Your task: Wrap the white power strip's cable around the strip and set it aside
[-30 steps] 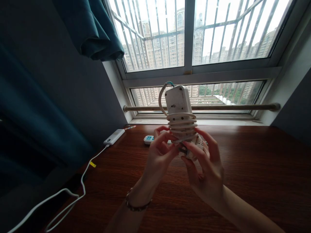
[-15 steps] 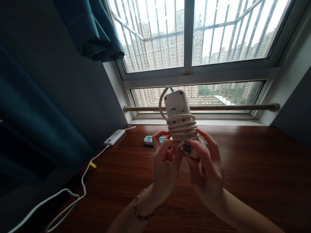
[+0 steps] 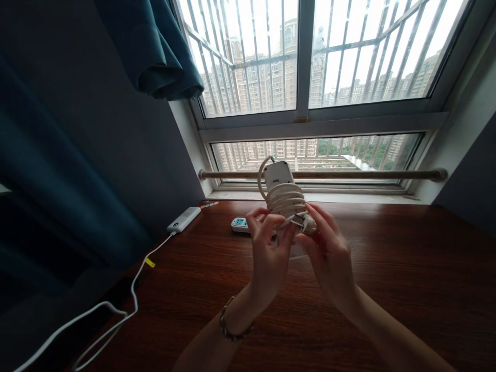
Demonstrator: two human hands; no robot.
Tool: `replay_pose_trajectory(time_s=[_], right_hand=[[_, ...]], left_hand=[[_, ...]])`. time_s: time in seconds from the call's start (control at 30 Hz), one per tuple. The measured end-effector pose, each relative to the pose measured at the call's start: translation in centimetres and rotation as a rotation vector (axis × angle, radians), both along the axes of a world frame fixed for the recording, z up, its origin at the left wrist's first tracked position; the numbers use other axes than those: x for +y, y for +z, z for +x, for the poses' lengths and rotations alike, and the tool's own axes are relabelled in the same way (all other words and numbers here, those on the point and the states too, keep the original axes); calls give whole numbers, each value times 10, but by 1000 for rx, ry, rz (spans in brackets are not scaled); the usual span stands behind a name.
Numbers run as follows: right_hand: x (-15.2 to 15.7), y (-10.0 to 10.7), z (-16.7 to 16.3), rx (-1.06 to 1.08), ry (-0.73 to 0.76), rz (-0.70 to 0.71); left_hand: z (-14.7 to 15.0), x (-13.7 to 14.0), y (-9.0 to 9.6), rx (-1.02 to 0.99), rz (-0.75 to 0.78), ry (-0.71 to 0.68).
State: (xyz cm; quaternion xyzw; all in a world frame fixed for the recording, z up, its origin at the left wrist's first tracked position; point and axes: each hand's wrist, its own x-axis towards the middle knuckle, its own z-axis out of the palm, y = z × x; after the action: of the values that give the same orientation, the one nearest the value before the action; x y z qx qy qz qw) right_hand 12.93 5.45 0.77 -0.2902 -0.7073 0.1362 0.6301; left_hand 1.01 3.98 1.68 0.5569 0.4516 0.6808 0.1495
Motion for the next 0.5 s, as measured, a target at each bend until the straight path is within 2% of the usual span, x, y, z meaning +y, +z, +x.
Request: replay_pose_trajectory(time_s=[0.07,0.13,0.23,0.37,0.5], right_hand=[[4,1,1,34,89,-84],[7,1,1,108,253,-209],[11,2,1,255,422,-390],[16,-1,1,362,435,-539],[12,-1,-2,380,382,-560]], left_hand=[[-5,1,1,116,20,83],[-9,1,4,226,34,144],[-13,2,9,301,46,112],[-12,6,9,206,39,-24],[-8,10,0,53,-10,-57]])
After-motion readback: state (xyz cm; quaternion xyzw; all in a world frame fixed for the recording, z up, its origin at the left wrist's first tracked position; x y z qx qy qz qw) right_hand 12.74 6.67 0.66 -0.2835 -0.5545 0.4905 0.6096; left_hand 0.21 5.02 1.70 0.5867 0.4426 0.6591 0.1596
